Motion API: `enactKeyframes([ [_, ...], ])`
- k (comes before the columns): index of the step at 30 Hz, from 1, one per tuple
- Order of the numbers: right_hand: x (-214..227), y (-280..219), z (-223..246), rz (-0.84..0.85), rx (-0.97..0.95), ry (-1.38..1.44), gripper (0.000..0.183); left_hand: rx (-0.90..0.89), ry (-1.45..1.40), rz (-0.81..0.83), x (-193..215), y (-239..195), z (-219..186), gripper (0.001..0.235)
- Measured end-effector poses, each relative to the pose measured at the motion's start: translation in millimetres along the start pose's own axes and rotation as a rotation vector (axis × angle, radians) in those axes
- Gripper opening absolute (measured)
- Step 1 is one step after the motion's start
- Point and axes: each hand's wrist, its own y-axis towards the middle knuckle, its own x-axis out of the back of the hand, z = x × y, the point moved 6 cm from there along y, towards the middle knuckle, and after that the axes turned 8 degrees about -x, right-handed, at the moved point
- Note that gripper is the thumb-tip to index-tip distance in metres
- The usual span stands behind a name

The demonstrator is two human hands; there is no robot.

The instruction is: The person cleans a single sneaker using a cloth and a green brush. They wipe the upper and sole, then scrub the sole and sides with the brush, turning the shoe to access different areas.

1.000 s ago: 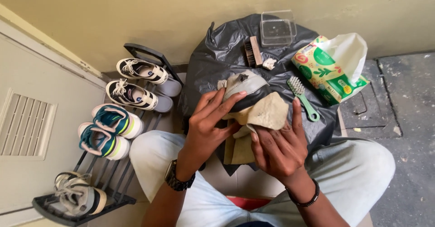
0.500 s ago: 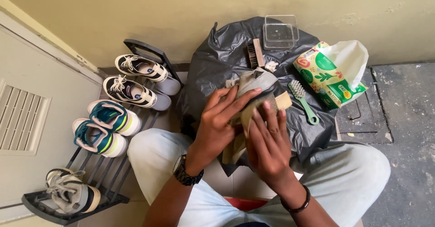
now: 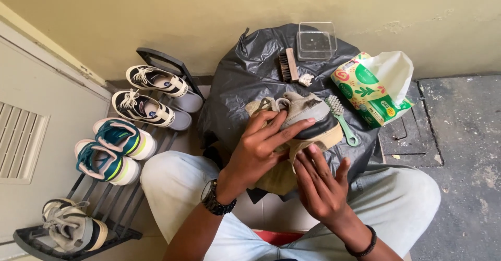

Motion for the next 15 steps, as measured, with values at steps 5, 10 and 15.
enactKeyframes([
  [5, 5.0, -21.2, -10.6, 0.06, -0.062, 0.091, 0.029, 0.071, -0.032, -0.036, 8.6, -6.7, 8.4, 0.072],
  [10, -21.9, -72.1, -66.3, 0.114, -0.536, 0.372, 0.016, 0.165, -0.014, -0.15, 29.8, -16.7, 17.1, 0.076],
  [15, -34.0, -57.8, -117.9, 0.142, -0.952, 0.479, 0.019, 0.167, -0.02, -0.386, 67.0, -7.0, 10.0, 0.06],
])
